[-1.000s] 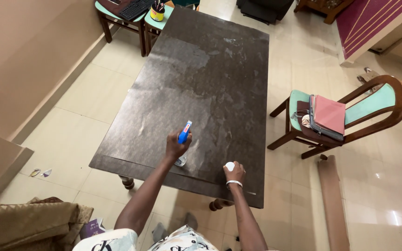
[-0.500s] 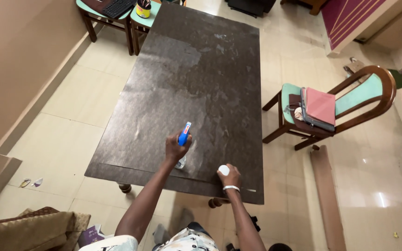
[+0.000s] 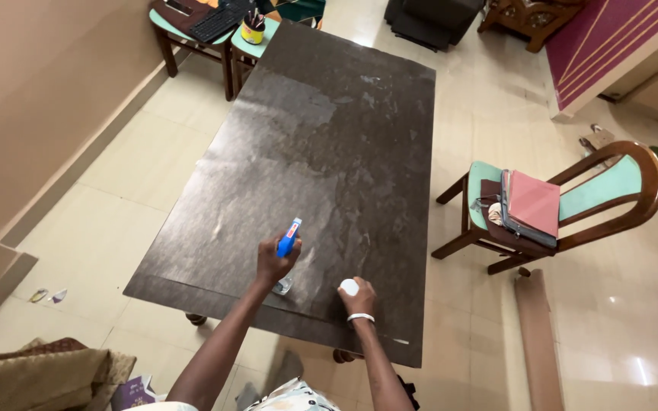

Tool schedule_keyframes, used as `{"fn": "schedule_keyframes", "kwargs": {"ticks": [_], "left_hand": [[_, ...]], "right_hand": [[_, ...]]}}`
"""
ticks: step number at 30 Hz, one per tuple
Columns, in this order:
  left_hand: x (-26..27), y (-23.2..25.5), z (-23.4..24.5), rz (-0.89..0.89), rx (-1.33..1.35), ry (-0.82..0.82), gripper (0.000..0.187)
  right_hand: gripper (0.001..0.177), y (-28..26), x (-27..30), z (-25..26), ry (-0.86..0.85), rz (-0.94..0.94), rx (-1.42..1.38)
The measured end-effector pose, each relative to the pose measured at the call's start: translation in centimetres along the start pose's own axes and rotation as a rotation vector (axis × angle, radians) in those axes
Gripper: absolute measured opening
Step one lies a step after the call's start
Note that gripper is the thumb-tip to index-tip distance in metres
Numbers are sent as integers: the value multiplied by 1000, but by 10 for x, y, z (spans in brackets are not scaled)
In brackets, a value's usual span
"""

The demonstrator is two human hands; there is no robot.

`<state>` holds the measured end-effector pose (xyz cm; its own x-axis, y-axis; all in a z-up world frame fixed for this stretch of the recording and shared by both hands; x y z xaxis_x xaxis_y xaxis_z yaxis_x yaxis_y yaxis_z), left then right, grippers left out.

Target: The person sprays a cleaning solution onto a dark tabletop and wipes the surface with a white cloth. They move around the table to clean different sections, repeatedly spraying and wiping the surface.

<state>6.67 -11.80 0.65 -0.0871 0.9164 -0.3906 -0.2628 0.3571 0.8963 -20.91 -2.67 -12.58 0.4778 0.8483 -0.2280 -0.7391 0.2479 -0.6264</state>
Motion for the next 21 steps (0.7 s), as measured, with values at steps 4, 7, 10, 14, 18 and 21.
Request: {"fn": "schedule_keyframes", "kwargs": {"ticks": [4, 7, 10, 14, 18, 21], "left_hand": [[-3, 4, -5, -55, -29, 12, 26], [-10, 3, -11, -9, -45, -1, 26], [-7, 1, -13, 18, -60, -6, 26], [-11, 4, -17, -5, -66, 1, 26], [-11, 7, -18, -46, -52, 9, 24], [-10, 4, -19, 1, -48, -10, 23]], "right_hand": [[58, 0, -8, -2, -2, 81, -50], [57, 22, -22, 16, 44, 7, 29], [57, 49, -38, 36, 77, -97, 76], [58, 56, -47, 40, 143, -119, 70], [57, 44, -34, 19, 125, -105, 59], [57, 33, -23, 6, 95, -102, 31]]}}
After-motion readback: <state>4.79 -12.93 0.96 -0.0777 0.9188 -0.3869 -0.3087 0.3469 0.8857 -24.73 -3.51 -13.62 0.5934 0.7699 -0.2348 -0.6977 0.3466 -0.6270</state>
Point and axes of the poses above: each hand's wrist, its own x-axis away from the middle knuckle, its own z-axis out of the back of the hand, y = z × x, the point moved 8 cm from there along -x, towards the middle knuckle, and after that the axes turned 5 degrees about y, right-handed, at the moved point
